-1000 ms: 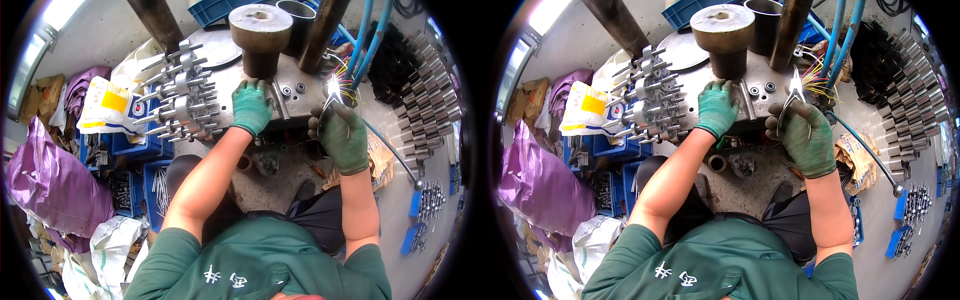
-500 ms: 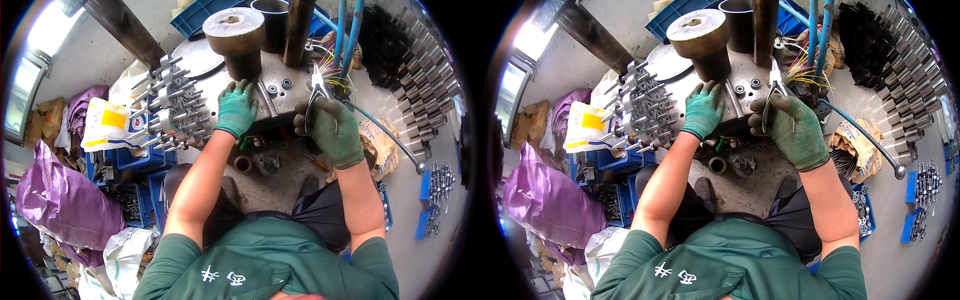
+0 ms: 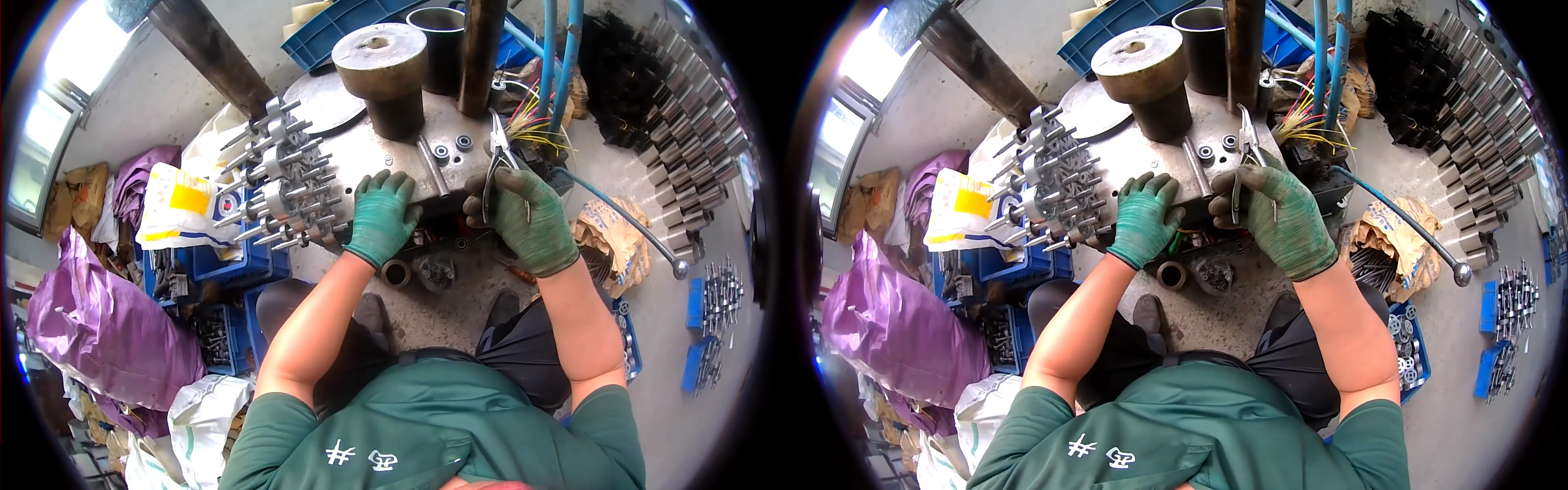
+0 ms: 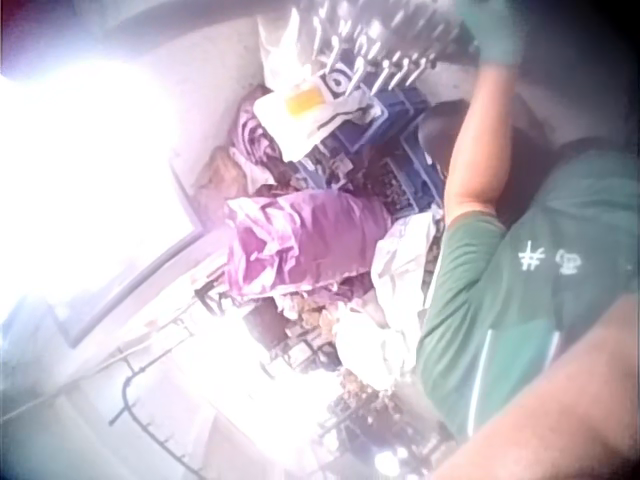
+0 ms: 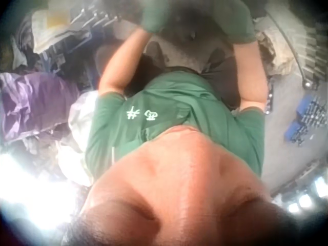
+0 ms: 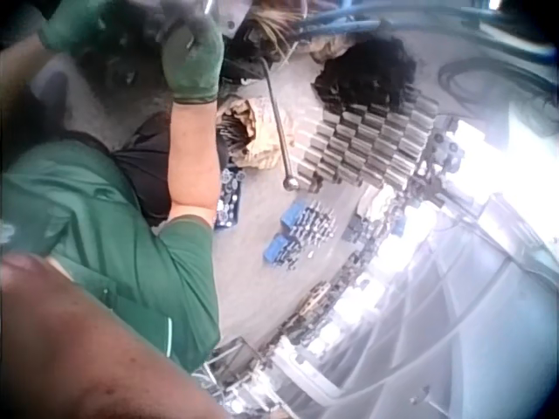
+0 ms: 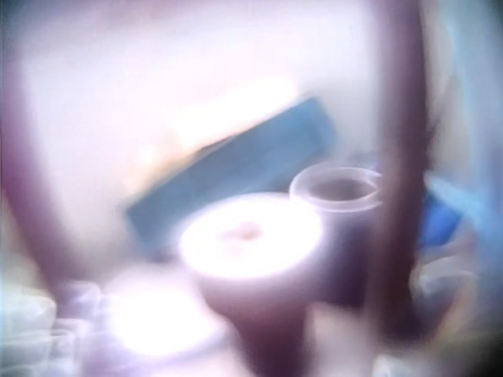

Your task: The person assembles metal components using a press machine. The person picks up metal pins and small circular rings, positions them on the press, and uses a handheld tool to secure them.

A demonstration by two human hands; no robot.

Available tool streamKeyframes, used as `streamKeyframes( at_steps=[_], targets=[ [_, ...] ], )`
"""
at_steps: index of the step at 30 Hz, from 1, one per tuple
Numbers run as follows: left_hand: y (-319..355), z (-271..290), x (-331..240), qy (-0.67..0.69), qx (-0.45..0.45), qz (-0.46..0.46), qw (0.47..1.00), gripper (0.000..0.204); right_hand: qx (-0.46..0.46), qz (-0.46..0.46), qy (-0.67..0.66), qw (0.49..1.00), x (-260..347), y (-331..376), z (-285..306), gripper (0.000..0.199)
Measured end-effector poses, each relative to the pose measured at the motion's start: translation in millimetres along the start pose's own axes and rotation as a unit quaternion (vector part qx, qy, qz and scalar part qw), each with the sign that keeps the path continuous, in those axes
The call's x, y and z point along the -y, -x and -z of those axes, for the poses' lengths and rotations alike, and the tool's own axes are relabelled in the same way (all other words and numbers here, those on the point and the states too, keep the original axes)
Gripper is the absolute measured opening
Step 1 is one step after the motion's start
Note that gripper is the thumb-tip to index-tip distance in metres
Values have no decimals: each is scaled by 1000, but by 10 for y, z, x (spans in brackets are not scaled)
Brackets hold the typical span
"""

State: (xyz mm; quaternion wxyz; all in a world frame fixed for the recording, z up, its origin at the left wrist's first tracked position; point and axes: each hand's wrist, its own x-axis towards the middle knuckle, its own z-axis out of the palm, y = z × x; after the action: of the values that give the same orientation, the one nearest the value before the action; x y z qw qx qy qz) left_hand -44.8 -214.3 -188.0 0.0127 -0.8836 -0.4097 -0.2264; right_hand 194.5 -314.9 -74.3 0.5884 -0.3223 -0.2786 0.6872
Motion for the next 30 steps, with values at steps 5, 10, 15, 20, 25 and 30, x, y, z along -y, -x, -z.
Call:
streamKeyframes(
  at_steps=[5, 10, 15, 20, 25, 30],
  targets=[
    [109, -123, 74, 51, -84, -31, 995, 36, -13, -11, 25, 1000, -65, -74, -116, 43],
    [105, -235, 105, 91, -149, -77, 982, 33, -18, -9, 38, 999, -123, -121, -123, 45],
    [88, -168, 53, 204, -162, -28, 965, 24, -30, -21, 47, 998, -120, -147, -118, 39],
    [60, 292, -278, 634, -105, 245, 726, 10, 10, -53, 12, 998, -79, -98, -19, 38],
    [73, 556, -142, 662, -28, 294, 688, 29, 26, -93, 252, 963, -59, -68, -178, 65],
    [64, 601, -115, 647, -33, 308, 697, 28, 34, 229, 673, 702, -299, -84, -157, 76]
  ],
)
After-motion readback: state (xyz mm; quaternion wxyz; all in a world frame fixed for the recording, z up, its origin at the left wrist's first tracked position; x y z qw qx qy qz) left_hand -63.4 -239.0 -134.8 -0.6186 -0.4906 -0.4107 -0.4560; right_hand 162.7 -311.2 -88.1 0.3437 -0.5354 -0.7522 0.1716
